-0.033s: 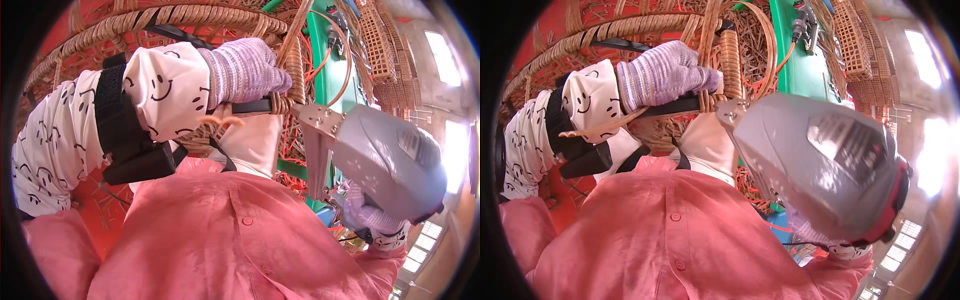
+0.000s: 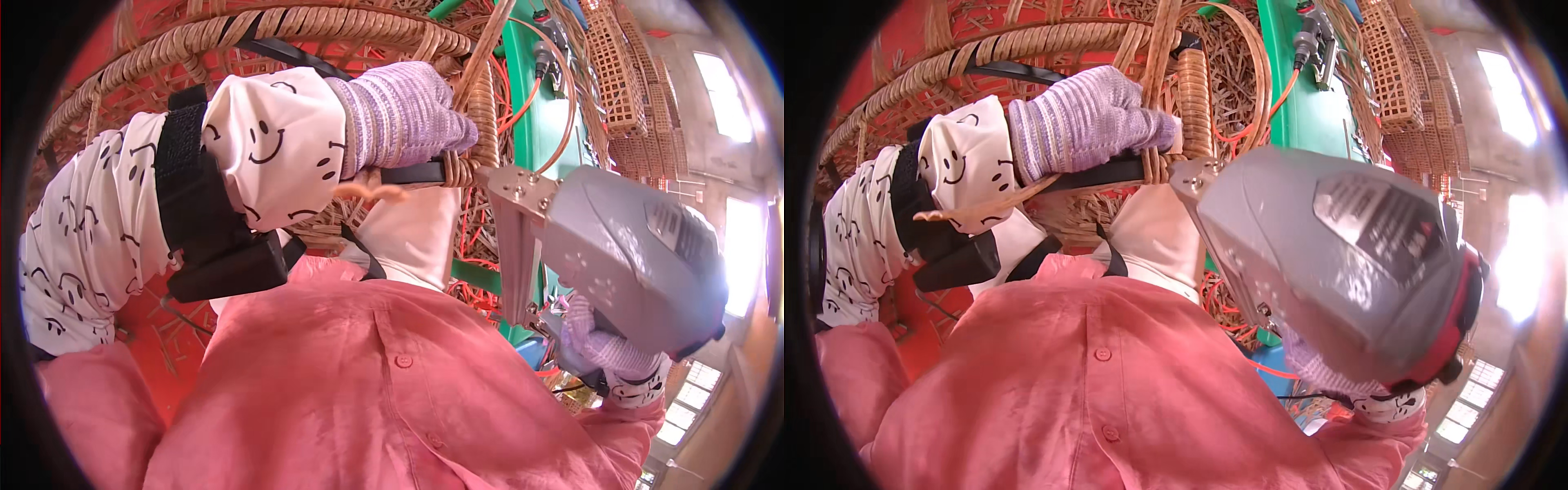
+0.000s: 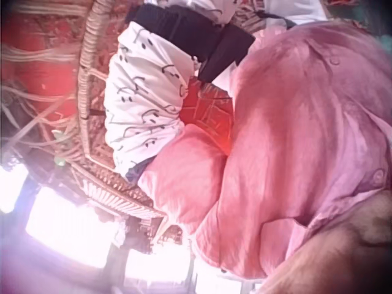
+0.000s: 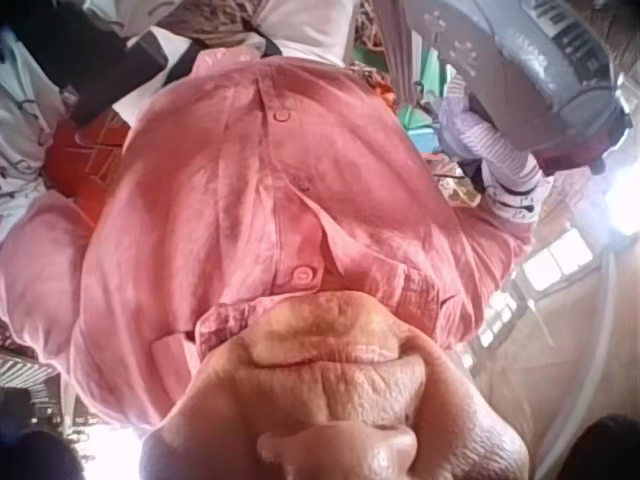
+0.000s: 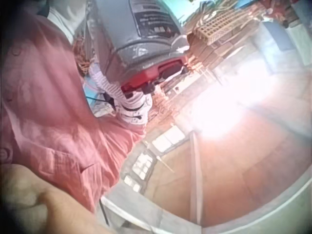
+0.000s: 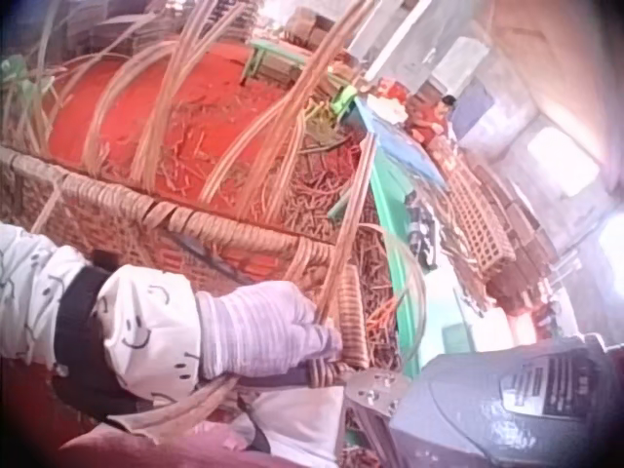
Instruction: Weaving and stapling bamboo/rattan strips onto a chair frame for manufacturing.
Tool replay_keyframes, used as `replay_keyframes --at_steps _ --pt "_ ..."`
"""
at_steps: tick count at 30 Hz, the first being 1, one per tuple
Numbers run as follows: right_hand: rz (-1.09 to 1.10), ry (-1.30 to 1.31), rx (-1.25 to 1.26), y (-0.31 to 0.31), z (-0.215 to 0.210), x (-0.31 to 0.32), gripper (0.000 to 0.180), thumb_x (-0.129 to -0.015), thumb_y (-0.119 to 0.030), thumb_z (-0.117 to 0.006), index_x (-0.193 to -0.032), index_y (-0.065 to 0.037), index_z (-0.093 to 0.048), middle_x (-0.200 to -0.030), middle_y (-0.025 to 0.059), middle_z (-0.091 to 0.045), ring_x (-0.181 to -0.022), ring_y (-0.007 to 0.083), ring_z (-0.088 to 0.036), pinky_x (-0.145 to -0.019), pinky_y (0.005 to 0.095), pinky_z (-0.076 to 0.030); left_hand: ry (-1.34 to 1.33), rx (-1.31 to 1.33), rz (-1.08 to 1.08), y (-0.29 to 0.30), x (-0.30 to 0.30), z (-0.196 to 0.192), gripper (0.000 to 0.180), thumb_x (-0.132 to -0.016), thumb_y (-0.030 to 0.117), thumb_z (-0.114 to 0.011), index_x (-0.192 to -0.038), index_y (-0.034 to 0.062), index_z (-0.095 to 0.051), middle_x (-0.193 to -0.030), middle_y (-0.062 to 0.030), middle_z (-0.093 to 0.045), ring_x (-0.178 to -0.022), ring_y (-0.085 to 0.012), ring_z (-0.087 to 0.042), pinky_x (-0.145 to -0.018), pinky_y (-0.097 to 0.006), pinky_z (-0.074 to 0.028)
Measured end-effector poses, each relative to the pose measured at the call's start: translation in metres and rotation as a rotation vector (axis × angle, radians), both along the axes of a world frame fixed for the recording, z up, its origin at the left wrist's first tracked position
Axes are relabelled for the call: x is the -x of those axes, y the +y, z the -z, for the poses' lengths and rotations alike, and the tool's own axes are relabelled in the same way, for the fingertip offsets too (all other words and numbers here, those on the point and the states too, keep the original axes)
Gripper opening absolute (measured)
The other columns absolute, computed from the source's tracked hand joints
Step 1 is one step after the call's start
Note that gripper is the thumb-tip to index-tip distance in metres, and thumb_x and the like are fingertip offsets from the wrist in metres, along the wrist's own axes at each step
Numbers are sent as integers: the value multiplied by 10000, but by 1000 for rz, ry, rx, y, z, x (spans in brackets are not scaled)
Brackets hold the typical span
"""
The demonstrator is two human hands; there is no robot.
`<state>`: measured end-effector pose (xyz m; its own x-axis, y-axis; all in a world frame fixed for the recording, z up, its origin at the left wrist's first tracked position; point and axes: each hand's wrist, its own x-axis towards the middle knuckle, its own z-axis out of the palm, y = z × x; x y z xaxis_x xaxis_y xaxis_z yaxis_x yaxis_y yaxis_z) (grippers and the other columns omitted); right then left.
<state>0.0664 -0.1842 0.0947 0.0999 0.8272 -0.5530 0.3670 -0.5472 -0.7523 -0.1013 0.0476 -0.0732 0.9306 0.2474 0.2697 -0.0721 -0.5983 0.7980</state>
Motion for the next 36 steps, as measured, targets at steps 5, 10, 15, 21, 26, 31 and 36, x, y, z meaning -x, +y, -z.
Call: replay_keyframes --at_steps 5,10,15,21,26,31,36 --pt "-14 -29 49 11 1 7 213 -884 -141 -410 -1030 1 -472 -791 85 -505 -721 176 -518 -678 310 -451 271 211 -209 -9 -5 -9 429 -828 428 -548 -696 27 -622 -525 -104 -520 -482 -206 -502 -499 -323 -421" --pt "-39 -28 88 20 0 5 206 -884 -140 -413 -1023 -3 -480 -799 80 -513 -726 175 -522 -681 306 -455 55 35 -230 -12 9 -13 443 -814 439 -562 -703 14 -620 -527 -109 -516 -495 -206 -505 -521 -328 -429" --pt "-32 -81 122 26 -8 11 200 -883 -138 -416 -1015 -7 -488 -807 75 -521 -730 174 -526 -683 301 -459 325 109 -226 -11 -8 -36 403 -818 445 -552 -745 59 -639 -577 -116 -533 -554 -229 -541 -562 -338 -441" --pt "-34 -138 184 36 -15 12 193 -883 -137 -419 -1007 -12 -498 -817 69 -531 -736 172 -530 -687 295 -464 212 165 -234 -16 1 -34 385 -830 437 -535 -763 73 -639 -587 -113 -539 -561 -230 -550 -567 -336 -448" --pt "-38 -201 230 43 -21 13 187 -882 -136 -422 -1000 -16 -506 -825 64 -539 -741 171 -534 -690 291 -468 195 161 -247 -17 6 -36 371 -840 431 -522 -778 84 -639 -596 -111 -545 -566 -231 -557 -571 -333 -453" --pt "275 233 273 37 -9 -3 182 -882 -134 -425 -992 -20 -514 -834 60 -547 -745 170 -538 -692 286 -472 200 90 -175 0 -14 -10 353 -864 412 -487 -816 94 -633 -608 -107 -560 -572 -223 -570 -579 -328 -466" --pt "54 -110 237 38 -2 17 208 -762 -121 -638 -936 -33 -565 -711 -7 -547 -595 119 -507 -554 243 -428 217 -551 8 19 -18 -2 329 -907 366 -412 -893 104 -609 -634 -97 -583 -590 -223 -590 -580 -323 -486"
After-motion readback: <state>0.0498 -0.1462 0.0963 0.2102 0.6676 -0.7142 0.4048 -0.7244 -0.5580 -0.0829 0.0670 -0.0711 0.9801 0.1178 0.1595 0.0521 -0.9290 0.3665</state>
